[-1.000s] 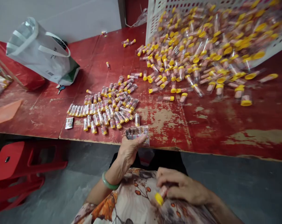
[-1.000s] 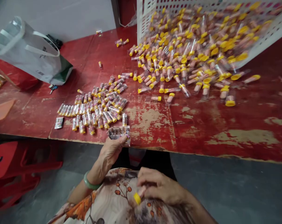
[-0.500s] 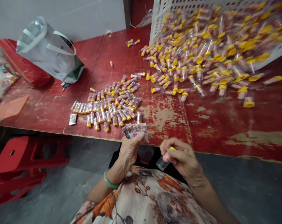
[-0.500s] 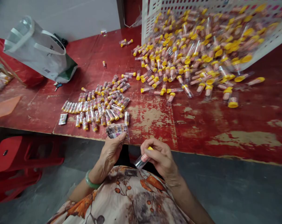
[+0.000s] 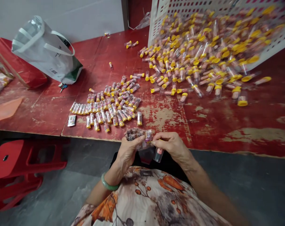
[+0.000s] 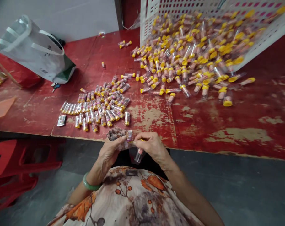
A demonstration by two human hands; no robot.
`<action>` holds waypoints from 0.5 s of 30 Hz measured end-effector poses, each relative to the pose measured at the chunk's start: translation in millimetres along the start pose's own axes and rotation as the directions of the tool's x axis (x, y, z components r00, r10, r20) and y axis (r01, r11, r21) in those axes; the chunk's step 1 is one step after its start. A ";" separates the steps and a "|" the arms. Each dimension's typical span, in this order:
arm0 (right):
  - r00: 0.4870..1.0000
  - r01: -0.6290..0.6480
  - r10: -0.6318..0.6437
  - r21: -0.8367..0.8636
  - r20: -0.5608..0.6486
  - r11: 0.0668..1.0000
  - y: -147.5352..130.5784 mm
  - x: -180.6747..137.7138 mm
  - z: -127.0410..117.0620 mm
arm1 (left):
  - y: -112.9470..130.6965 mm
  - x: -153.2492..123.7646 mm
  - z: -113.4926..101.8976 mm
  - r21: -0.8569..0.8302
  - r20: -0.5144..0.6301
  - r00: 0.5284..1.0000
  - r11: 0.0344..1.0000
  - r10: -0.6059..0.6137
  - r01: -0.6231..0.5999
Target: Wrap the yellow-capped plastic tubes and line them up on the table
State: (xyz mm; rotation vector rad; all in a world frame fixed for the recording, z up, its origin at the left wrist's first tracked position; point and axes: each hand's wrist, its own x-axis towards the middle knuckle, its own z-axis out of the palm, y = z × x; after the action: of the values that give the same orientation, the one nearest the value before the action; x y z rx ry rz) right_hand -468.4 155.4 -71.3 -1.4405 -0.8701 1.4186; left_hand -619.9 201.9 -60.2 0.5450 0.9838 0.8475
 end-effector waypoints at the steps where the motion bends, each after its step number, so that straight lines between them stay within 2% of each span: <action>1: 1.000 0.010 -0.010 -0.021 0.008 1.000 -1.6 -1.0 -4.0 | 1.4 1.4 -1.6 0.002 -0.005 1.000 1.000 -0.004 0.004; 4: 0.996 0.069 -0.067 0.027 -0.052 0.997 -0.6 -11.8 -15.7 | 2.7 4.8 -3.4 -0.053 -0.042 0.999 0.999 0.006 -0.008; 9: 0.958 0.283 -0.273 0.152 -0.082 0.947 16.2 -39.9 -17.4 | -0.6 5.5 1.4 -0.176 -0.049 0.998 0.984 0.034 -0.042; 13: 0.894 0.436 -0.430 0.019 -0.126 0.900 22.3 -50.7 -1.2 | -0.5 3.4 7.6 -0.225 -0.101 0.993 0.974 -0.054 0.030; 15: 0.840 0.510 -0.521 -0.106 -0.153 0.854 21.7 -50.6 5.4 | 0.8 1.4 10.8 -0.256 -0.124 0.987 0.964 -0.101 0.066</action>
State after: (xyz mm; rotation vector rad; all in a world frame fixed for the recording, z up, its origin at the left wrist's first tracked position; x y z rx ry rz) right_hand -480.7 101.5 -73.3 -1.2260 -1.0938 0.8494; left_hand -610.2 203.2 -55.3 0.2292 0.9986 0.9268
